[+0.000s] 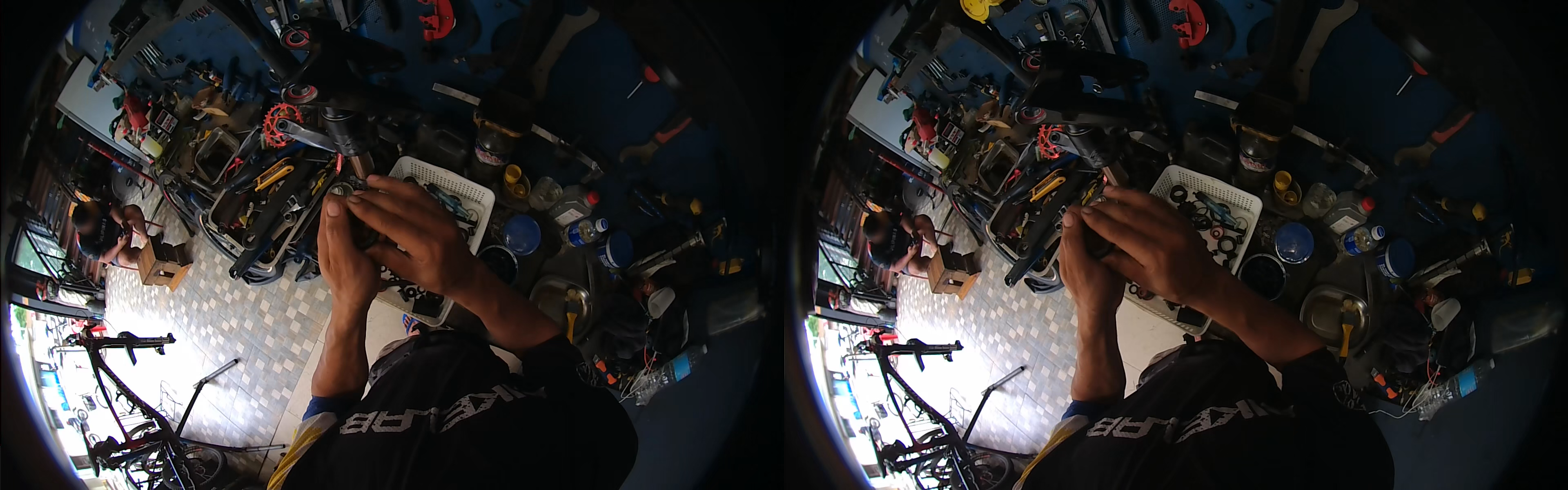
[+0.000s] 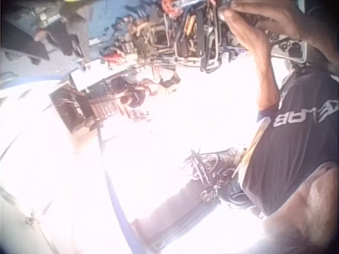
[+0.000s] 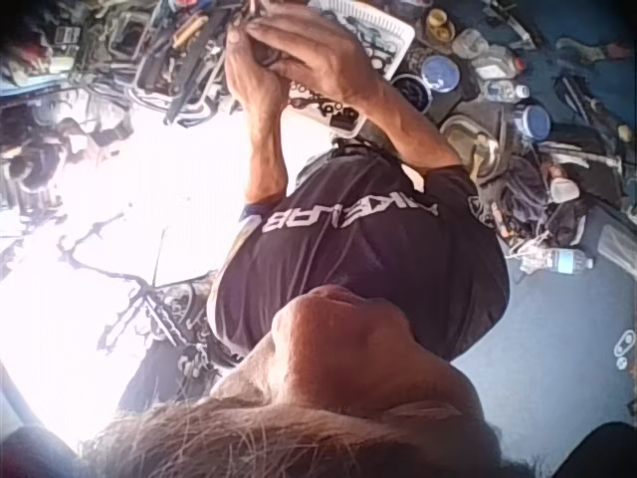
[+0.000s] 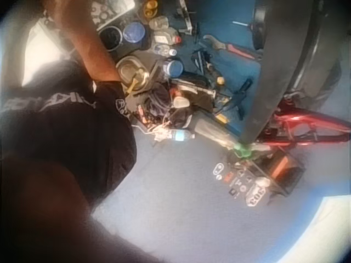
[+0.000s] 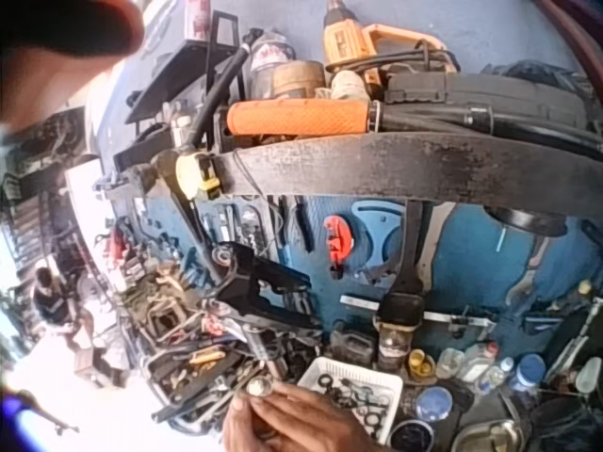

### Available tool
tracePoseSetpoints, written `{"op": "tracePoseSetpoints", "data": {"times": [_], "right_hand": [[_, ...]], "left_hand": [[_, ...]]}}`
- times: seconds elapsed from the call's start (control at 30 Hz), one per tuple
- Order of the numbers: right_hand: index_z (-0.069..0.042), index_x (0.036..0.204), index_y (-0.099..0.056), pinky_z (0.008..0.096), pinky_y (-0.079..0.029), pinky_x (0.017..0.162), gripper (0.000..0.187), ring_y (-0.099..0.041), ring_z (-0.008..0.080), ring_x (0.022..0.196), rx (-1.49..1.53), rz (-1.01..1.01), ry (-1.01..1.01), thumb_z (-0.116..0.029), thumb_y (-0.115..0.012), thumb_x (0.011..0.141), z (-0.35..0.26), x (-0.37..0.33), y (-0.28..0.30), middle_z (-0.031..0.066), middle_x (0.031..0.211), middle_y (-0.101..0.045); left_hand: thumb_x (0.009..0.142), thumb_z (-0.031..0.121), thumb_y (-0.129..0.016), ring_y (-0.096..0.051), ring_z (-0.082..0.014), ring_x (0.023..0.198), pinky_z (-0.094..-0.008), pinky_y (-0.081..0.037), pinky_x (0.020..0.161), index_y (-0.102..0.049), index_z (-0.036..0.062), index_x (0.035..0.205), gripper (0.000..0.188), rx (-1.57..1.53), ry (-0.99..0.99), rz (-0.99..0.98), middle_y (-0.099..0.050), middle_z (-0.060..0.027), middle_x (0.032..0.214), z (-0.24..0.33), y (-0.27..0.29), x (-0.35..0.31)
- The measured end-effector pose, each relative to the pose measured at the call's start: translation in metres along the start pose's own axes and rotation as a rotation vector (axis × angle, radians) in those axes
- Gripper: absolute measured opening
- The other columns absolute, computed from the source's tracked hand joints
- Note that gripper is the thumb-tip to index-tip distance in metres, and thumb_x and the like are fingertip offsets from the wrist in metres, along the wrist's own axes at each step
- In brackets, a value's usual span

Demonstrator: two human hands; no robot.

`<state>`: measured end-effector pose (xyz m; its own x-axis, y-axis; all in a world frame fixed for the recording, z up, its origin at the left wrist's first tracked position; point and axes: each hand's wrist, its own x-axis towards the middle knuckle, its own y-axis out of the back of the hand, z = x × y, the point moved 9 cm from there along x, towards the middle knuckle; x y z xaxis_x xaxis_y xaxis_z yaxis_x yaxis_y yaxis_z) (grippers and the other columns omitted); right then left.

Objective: The person stands at a workbench and assembles small mechanical components, including gears and rings, by hand. They repeatedly pick up parts from a white basket, apply lubricant from a small bottle, and fit the pieces together.

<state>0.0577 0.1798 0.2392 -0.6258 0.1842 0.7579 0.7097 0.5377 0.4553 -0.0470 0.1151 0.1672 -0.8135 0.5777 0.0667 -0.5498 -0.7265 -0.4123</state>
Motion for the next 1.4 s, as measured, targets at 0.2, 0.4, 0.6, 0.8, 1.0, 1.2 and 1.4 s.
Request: {"op": "tracePoseSetpoints", "data": {"times": [0.2,0.4,0.6,0.8,1.0,1.2,1.4], "right_hand": [[-0.009,0.126,-0.071,0.0395,-0.047,0.104,0.04,-0.058,0.0276,0.122,0.335,-0.135,-0.089,-0.01,-0.076,0.086,0.021,-0.001,0.001,0.012,0.127,-0.065],[-0.007,0.114,-0.076,0.0332,-0.048,0.103,0.027,-0.061,0.0199,0.118,0.758,-0.128,-0.351,-0.004,-0.076,0.087,0.042,-0.012,-0.013,0.0088,0.126,-0.064],[-0.008,0.108,-0.077,0.0287,-0.054,0.097,0.022,-0.063,0.0147,0.113,0.943,-0.125,-0.391,-0.006,-0.078,0.086,0.05,-0.015,-0.02,0.003,0.122,-0.062],[-0.006,0.107,-0.076,0.0291,-0.055,0.096,0.021,-0.063,0.0154,0.114,0.926,-0.128,-0.395,-0.004,-0.077,0.087,0.047,-0.016,-0.017,0.0031,0.123,-0.061],[-0.006,0.109,-0.076,0.029,-0.056,0.095,0.021,-0.063,0.016,0.114,0.925,-0.109,-0.402,-0.002,-0.075,0.088,0.047,-0.021,-0.017,0.0042,0.123,-0.062],[-0.007,0.112,-0.075,0.0289,-0.056,0.092,0.022,-0.065,0.016,0.11,0.841,-0.112,-0.38,-0.004,-0.072,0.091,0.055,-0.025,-0.018,0.0054,0.119,-0.064],[-0.007,0.125,-0.068,0.0326,-0.055,0.091,0.038,-0.067,0.0214,0.109,0.459,-0.043,-0.324,-0.014,-0.077,0.089,0.043,-0.021,-0.014,0.0115,0.124,-0.064]], "left_hand": [[0.109,0.044,-0.028,-0.051,-0.0091,0.069,-0.0241,-0.042,0.062,-0.053,0.0043,0.096,0.049,0.066,-0.152,-0.062,-0.057,-0.0048,0.08,0.013,-0.001,-0.002],[0.107,0.04,-0.029,-0.046,-0.0067,0.067,-0.0228,-0.036,0.062,-0.056,0.0027,0.09,0.05,0.2,-0.225,-0.138,-0.057,-0.0032,0.077,0.018,-0.003,-0.007],[0.105,0.044,-0.03,-0.056,-0.0114,0.066,-0.0227,-0.045,0.056,-0.053,0.0025,0.095,0.048,0.29,-0.214,-0.226,-0.058,-0.0071,0.082,0.015,-0.005,-0.007],[0.104,0.041,-0.031,-0.048,-0.0092,0.063,-0.0216,-0.037,0.055,-0.054,0.0024,0.094,0.046,0.313,-0.291,-0.222,-0.056,-0.0057,0.081,0.015,-0.007,-0.006],[0.104,0.042,-0.031,-0.044,-0.0067,0.06,-0.0218,-0.034,0.053,-0.054,0.0038,0.091,0.046,0.351,-0.231,-0.217,-0.051,-0.0013,0.072,0.016,-0.008,-0.008],[0.105,0.043,-0.033,-0.044,-0.0068,0.058,-0.0229,-0.034,0.049,-0.052,0.0052,0.093,0.044,0.222,-0.069,-0.181,-0.049,-0.0006,0.068,-0.004,-0.003,-0.009],[0.108,0.043,-0.036,-0.049,-0.0111,0.06,-0.0245,-0.039,0.049,-0.055,0.0035,0.104,0.044,-0.114,0.167,-0.013,-0.053,-0.0028,0.074,-0.025,0.003,-0.008]]}}
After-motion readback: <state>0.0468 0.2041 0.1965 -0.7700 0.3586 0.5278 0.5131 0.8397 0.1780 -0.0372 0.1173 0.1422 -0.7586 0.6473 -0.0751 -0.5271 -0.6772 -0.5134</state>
